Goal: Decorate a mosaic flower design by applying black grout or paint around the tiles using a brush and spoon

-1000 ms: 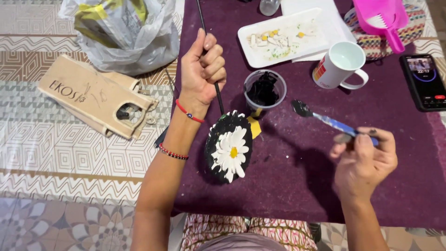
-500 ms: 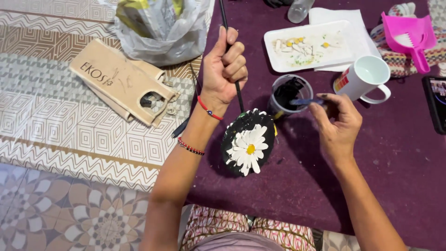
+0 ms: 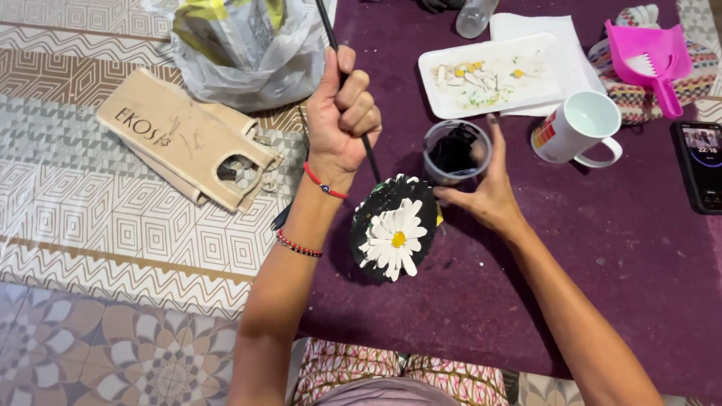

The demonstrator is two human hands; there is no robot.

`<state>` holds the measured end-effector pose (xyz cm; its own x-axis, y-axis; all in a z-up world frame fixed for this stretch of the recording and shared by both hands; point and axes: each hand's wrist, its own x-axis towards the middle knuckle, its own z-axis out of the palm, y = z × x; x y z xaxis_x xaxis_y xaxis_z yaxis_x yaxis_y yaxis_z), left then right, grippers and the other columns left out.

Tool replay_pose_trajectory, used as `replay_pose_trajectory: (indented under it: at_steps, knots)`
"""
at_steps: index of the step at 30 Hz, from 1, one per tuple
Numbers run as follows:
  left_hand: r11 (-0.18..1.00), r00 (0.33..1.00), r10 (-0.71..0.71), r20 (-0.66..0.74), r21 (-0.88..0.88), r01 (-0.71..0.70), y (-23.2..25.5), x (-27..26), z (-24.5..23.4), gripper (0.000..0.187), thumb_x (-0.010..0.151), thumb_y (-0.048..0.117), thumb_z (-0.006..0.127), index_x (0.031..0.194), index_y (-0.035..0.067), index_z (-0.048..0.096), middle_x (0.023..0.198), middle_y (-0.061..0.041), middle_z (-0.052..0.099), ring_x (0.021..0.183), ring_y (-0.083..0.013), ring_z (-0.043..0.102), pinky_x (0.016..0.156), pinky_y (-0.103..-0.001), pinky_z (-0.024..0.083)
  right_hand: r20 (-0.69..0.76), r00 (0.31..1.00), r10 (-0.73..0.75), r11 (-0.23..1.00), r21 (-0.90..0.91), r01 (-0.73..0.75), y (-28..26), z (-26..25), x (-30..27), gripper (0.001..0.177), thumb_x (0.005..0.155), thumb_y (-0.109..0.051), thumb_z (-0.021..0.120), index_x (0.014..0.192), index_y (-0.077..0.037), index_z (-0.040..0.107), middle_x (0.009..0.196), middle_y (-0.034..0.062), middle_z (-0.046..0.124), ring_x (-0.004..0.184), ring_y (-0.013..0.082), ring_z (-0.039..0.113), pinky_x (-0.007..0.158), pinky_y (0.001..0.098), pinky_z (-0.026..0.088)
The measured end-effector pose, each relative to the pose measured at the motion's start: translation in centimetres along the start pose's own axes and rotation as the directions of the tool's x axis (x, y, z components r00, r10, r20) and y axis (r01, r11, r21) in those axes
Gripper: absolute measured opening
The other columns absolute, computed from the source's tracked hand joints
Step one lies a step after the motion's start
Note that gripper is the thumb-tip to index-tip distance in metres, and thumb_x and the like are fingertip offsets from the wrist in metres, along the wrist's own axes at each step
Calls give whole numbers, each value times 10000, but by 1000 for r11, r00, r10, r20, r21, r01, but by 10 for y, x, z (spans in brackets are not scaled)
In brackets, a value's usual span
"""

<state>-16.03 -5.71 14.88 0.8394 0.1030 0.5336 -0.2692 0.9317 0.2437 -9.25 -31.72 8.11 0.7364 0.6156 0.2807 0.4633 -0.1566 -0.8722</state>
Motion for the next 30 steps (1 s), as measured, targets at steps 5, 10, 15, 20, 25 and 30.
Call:
replay_pose_trajectory:
  at_steps: [5, 10, 15, 20, 25, 30]
  knots:
    - [999, 993, 36, -116, 13, -35, -2, -1, 5, 300, 1040, 412, 486, 862, 183, 410, 598, 98, 129, 428, -9, 68, 367, -201, 33, -222, 973, -65, 997, 13, 70, -4, -7, 8, 1300, 690, -156, 961, 1614, -62, 51, 1672, 285, 247, 1547, 348, 352, 1302, 369, 199]
    - [979, 951, 173, -257, 152, -137, -13, -6, 17, 405, 956, 504, 553, 742, 177, 447, 546, 103, 187, 410, -13, 111, 342, -217, 88, -391, 920, 14, 999, -32, -29, 10, -33, 6, 1256, 753, -97, 975, 1612, -68, 60, 1710, 255, 153, 1604, 327, 223, 1317, 382, 169]
    - [948, 879, 281, -385, 252, -193, -26, -5, 28, 477, 909, 544, 572, 667, 188, 368, 531, 89, 139, 402, -30, 79, 337, -214, 60, -402, 914, 48, 999, 9, -49, 25, -36, 3, 1226, 735, -123, 957, 1603, -74, 91, 1668, 284, 255, 1555, 366, 302, 1285, 422, 220]
    - [878, 846, 426, -321, 371, -302, -38, -5, 21, 550, 954, 678, 437, 687, 224, 278, 571, 125, 100, 369, -13, 118, 339, -159, 98, -402, 915, 41, 995, 101, 0, 3, -29, -5, 1352, 657, -30, 1060, 1635, -58, 128, 1598, 338, 355, 1486, 450, 420, 1251, 513, 363]
    - [810, 799, 531, -283, 444, -382, -28, -22, 44, 566, 947, 673, 416, 660, 218, 242, 582, 118, 101, 395, -5, 121, 366, -165, 92, -389, 916, 100, 983, 184, -29, 24, -35, -6, 1306, 707, 11, 1025, 1638, -117, 118, 1599, 303, 369, 1206, 421, 575, 900, 440, 518]
    - [620, 600, 744, -295, 641, -454, -24, -50, 41, 550, 976, 619, 458, 629, 242, 258, 537, 122, 170, 377, -19, 171, 355, -166, 131, -390, 920, 35, 989, 148, 25, 37, -33, -6, 1329, 651, -54, 1060, 1625, -33, 157, 1595, 309, 376, 1511, 412, 378, 1284, 505, 292]
